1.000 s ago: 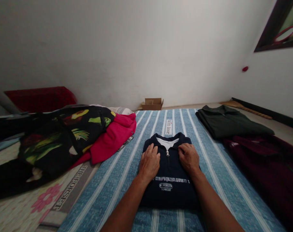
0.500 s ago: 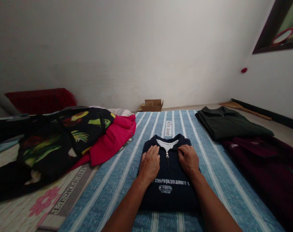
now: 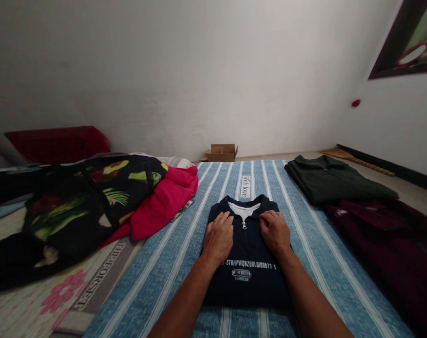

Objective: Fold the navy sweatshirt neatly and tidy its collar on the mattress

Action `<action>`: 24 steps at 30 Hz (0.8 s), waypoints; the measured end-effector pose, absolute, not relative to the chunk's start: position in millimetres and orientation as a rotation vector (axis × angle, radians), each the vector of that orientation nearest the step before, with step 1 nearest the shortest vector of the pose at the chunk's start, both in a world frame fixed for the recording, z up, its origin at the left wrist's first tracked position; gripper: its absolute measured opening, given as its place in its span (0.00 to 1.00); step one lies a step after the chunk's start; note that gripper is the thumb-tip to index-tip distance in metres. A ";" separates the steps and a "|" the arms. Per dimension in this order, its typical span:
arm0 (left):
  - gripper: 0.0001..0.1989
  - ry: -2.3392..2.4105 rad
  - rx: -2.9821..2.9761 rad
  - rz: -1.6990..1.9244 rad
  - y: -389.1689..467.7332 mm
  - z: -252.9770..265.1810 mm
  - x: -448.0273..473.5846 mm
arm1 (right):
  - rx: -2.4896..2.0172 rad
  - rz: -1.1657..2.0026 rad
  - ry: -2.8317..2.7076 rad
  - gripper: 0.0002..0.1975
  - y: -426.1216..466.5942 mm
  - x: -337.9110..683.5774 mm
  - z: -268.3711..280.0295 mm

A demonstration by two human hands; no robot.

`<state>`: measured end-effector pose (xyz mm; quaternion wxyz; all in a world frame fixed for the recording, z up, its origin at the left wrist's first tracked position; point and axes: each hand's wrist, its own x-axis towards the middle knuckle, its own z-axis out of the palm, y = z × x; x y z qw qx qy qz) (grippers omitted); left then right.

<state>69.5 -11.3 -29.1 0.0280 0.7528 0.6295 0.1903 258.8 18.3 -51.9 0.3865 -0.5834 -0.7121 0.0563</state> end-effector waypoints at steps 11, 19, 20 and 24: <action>0.18 1.949 2.305 0.639 -18.2 -29.6 74.0 | -1.653 0.105 -2.017 0.11 11.1 258.2 -27.1; 0.18 1.949 2.236 0.707 -19.5 -31.3 76.1 | -1.797 0.084 -2.246 0.13 21.7 227.1 27.3; 0.18 1.950 2.235 0.712 -19.8 -30.6 76.3 | -1.778 0.114 -2.261 0.13 26.1 221.2 29.9; 0.18 1.950 2.235 0.708 -21.4 -27.9 76.5 | -1.669 0.197 -2.320 0.14 42.6 202.9 19.6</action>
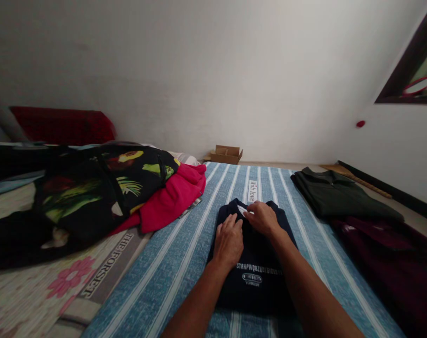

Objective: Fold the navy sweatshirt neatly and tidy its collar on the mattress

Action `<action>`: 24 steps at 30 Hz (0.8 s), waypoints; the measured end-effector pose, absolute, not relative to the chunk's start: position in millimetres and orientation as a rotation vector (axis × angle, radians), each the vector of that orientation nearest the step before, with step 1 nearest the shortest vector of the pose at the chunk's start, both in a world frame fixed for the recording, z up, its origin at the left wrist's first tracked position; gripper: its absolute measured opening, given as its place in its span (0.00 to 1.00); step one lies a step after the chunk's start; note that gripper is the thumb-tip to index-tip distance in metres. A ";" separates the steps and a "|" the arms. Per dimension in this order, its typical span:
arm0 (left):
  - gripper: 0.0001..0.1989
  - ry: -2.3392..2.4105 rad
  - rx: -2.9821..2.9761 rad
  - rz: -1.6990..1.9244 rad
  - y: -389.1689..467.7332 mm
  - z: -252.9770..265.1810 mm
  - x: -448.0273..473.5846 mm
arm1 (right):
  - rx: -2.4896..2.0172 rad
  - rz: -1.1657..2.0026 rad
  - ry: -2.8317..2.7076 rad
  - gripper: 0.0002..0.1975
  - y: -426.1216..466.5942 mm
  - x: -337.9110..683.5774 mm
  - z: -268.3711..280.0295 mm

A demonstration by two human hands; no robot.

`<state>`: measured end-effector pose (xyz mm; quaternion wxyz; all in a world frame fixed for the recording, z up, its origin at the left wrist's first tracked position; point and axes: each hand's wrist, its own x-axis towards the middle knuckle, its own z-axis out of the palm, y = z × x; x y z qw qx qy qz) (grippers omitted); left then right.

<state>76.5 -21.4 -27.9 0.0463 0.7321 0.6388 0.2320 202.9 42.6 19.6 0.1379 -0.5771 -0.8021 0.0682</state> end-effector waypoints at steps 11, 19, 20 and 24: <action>0.17 1.909 2.167 0.908 -1.0 -10.5 57.4 | -1.437 0.448 -2.089 0.13 52.2 208.0 -30.6; 0.18 1.571 2.466 0.240 58.4 29.2 53.9 | -1.436 0.508 -2.067 0.11 52.2 208.0 -27.0; 0.17 1.549 2.486 0.145 63.2 31.9 56.8 | -1.444 0.514 -2.068 0.10 52.4 208.1 -26.7; 0.14 1.539 2.519 -0.071 76.2 36.3 65.7 | -1.444 0.541 -2.079 0.08 53.4 208.7 -25.0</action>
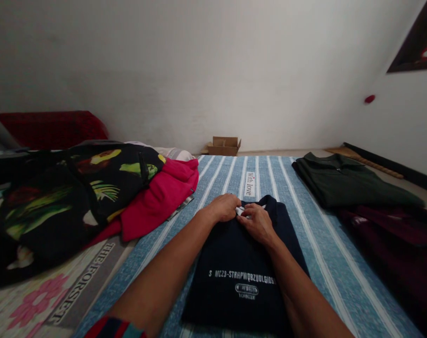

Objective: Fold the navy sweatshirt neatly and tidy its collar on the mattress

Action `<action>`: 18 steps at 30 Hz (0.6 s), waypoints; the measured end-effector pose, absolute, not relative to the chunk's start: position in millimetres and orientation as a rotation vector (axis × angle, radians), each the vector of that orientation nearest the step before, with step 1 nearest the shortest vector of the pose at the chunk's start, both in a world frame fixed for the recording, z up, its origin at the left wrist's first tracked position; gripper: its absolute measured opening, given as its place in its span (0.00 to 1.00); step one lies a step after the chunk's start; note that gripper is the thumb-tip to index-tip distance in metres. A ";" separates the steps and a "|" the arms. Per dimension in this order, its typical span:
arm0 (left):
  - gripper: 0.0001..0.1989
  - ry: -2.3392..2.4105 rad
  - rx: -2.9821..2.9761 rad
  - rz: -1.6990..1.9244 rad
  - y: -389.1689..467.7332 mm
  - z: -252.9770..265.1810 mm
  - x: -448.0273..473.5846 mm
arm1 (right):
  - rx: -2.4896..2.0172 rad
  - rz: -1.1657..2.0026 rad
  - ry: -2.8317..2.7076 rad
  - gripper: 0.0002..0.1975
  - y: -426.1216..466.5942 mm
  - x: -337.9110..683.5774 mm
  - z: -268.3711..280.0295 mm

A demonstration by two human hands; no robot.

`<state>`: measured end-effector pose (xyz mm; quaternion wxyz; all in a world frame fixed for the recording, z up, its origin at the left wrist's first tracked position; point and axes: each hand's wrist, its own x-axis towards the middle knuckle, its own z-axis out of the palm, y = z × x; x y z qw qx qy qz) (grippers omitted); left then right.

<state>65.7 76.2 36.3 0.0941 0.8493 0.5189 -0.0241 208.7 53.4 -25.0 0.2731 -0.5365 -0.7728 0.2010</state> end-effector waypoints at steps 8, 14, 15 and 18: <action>0.13 1.536 2.522 -0.215 86.4 42.0 68.7 | -1.417 0.680 -1.991 0.05 53.1 209.2 -22.4; 0.12 1.568 2.465 -0.210 86.8 49.3 70.9 | -1.426 0.663 -1.994 0.06 52.7 208.1 -21.4; 0.12 1.570 2.446 -0.209 86.4 50.1 71.5 | -1.421 0.649 -2.008 0.06 52.5 208.0 -21.2; 0.13 1.557 2.389 -0.202 85.3 51.6 72.5 | -1.391 0.608 -2.034 0.09 52.3 207.9 -21.4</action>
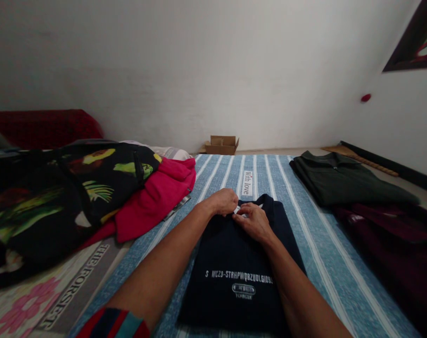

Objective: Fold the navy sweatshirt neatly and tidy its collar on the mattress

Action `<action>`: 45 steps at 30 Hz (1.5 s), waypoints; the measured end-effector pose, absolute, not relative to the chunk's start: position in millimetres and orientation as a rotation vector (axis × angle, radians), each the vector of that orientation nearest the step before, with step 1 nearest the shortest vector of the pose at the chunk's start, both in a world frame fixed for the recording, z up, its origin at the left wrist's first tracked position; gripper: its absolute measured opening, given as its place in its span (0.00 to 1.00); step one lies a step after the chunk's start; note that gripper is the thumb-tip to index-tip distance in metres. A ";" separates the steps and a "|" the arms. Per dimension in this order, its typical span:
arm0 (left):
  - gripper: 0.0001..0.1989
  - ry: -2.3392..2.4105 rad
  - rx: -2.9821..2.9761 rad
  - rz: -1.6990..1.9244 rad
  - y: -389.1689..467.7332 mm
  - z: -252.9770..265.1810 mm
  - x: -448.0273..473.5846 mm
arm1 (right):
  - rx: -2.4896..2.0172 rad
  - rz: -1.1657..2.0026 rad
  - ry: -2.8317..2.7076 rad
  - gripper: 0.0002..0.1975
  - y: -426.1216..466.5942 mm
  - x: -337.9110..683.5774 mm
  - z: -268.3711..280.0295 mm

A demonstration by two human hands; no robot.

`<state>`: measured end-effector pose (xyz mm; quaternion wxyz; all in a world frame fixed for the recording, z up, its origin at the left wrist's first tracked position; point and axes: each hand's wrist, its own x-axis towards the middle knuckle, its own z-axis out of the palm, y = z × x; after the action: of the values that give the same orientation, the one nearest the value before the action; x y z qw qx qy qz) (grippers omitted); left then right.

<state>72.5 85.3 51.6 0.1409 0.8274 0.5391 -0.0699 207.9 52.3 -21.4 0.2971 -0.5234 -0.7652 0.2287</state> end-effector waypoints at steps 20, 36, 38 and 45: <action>0.12 1.690 2.489 0.006 87.3 24.5 71.3 | -1.375 0.632 -2.026 0.05 52.8 207.8 -21.5; 0.14 1.661 2.480 0.194 89.3 23.9 60.8 | -1.352 0.556 -2.058 0.07 53.6 208.3 -24.1; 0.14 1.646 2.452 0.275 87.6 20.8 57.9 | -1.345 0.556 -2.045 0.07 53.5 208.3 -24.3; 0.22 1.738 2.335 0.589 70.7 5.6 57.3 | -1.358 0.576 -2.009 0.08 54.5 207.5 -27.3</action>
<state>57.3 70.7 5.6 0.0857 0.7834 0.5830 0.1974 207.5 54.5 -27.3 0.3187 -0.5164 -0.7640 0.2191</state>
